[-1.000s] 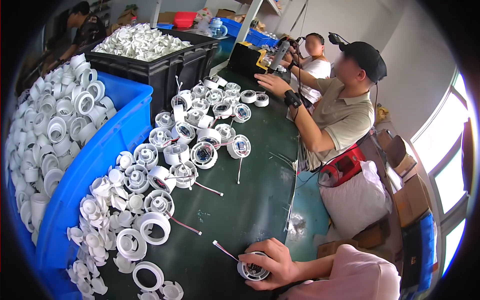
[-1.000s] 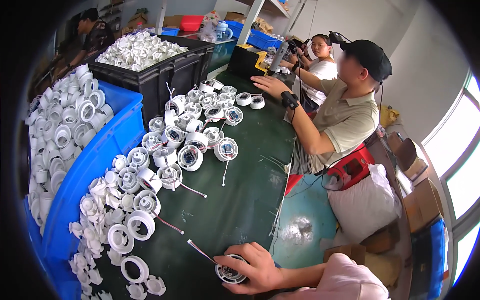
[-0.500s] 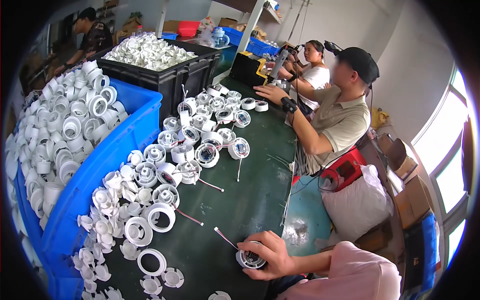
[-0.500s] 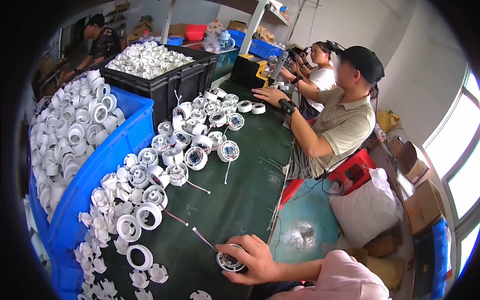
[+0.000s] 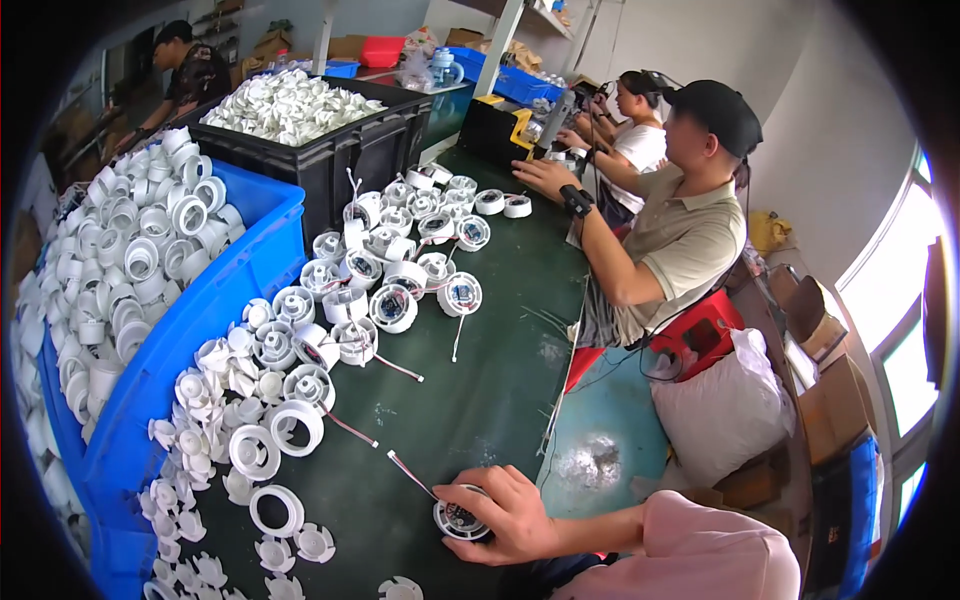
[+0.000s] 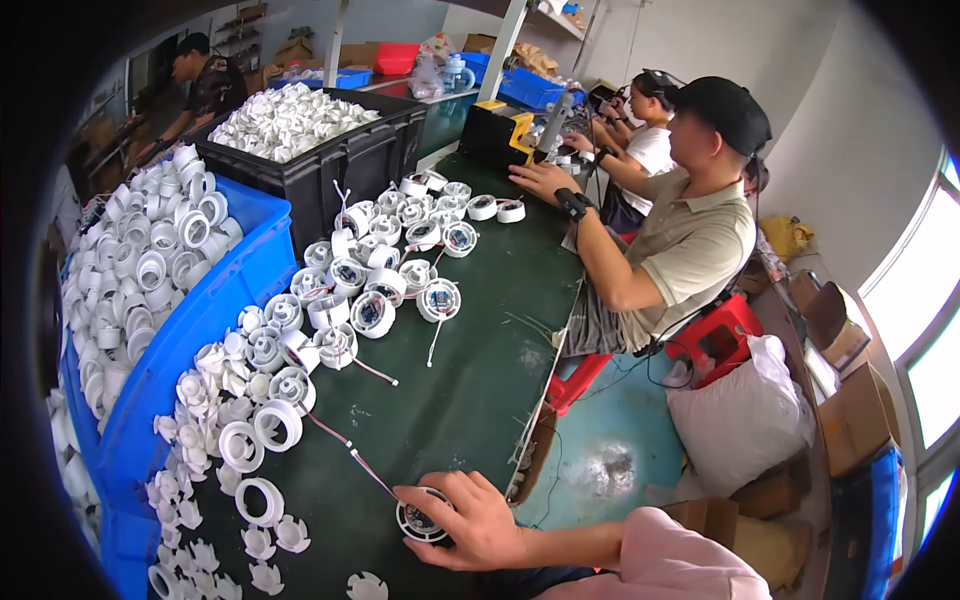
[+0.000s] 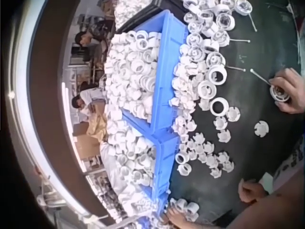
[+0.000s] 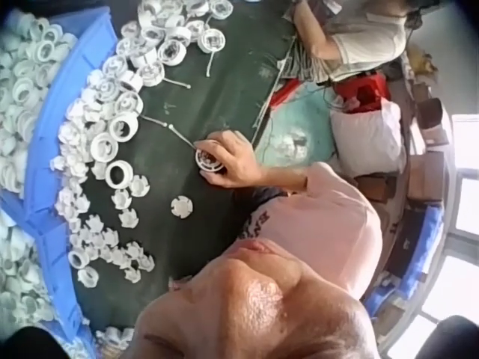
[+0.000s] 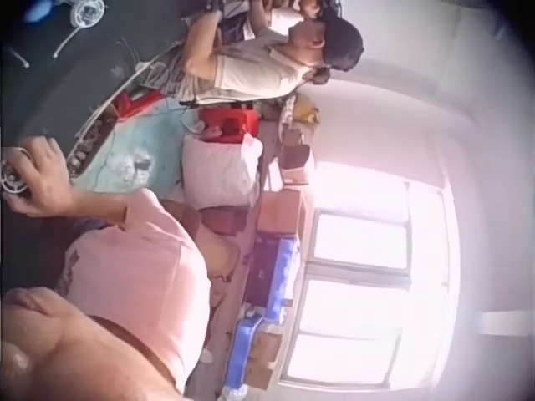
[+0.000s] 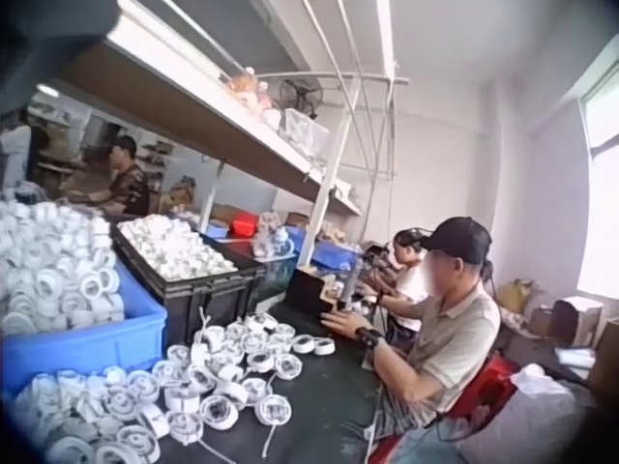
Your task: Manually assembling plastic housings and wiring for security cameras at a production line workbench.
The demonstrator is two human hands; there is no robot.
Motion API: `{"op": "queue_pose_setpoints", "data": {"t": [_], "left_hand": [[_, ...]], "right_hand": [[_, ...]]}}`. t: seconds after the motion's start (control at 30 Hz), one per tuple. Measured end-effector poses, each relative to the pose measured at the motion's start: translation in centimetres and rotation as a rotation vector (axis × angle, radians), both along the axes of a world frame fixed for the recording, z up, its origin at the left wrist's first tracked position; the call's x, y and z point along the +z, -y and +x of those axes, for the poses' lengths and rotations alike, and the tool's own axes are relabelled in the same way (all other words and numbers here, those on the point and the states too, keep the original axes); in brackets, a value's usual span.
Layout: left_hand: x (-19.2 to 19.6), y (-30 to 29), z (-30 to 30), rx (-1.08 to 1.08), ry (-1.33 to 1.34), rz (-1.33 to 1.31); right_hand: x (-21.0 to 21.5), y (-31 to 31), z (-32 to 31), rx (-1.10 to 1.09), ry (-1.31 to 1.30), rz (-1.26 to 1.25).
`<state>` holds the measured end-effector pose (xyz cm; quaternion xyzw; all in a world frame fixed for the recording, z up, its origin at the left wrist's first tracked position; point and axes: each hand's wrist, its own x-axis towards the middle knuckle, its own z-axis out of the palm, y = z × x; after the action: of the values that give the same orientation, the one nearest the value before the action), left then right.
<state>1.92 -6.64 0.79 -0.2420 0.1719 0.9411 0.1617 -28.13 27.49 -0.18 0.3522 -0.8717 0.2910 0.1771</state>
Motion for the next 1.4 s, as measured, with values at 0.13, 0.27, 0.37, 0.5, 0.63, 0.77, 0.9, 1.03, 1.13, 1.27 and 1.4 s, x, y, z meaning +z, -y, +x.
{"op": "queue_pose_setpoints", "data": {"t": [0.13,0.27,0.37,0.5,0.63,0.77,0.9,1.03,1.13,1.27,1.4], "left_hand": [[-1.3,-18.4,-3.7,0.472,0.562,-1.985],[-2.0,-18.7,-7.6,0.709,0.422,-2.257],[-1.5,-18.7,-7.2,0.86,0.281,-2.272],[-1.6,-18.2,-7.1,0.797,0.21,-2.266],[-0.8,-18.1,-6.8,0.758,0.149,-2.234],[0.8,-22.1,-7.5,0.548,0.014,-1.835],[2.4,-25.4,-10.9,0.352,-0.418,-1.164],[2.5,-25.9,-12.0,0.515,-0.298,-0.769],[1.9,-24.5,-10.9,0.57,-0.277,-0.718],[4.0,-20.9,-8.6,0.38,-0.241,-1.004],[4.8,-16.4,-6.9,0.453,-0.214,-1.189]], "right_hand": [[0.9,-0.9,-0.2,0.036,-0.018,-0.054],[0.1,-1.4,-1.1,0.104,0.009,-0.006],[0.8,-1.8,-0.6,0.17,0.02,-0.048],[0.1,-2.0,-0.9,0.148,-0.003,-0.101],[-0.3,-2.0,-0.9,0.168,0.043,-0.186],[0.4,-2.8,-0.6,0.309,0.301,-0.278],[2.5,-2.1,1.3,0.665,0.839,-0.437],[4.0,-0.5,4.4,0.976,0.826,-0.38],[5.9,1.1,4.7,1.016,0.492,-0.349],[6.9,2.7,2.3,1.167,0.413,-0.174],[7.7,7.0,-4.2,1.027,0.379,-0.135]]}}
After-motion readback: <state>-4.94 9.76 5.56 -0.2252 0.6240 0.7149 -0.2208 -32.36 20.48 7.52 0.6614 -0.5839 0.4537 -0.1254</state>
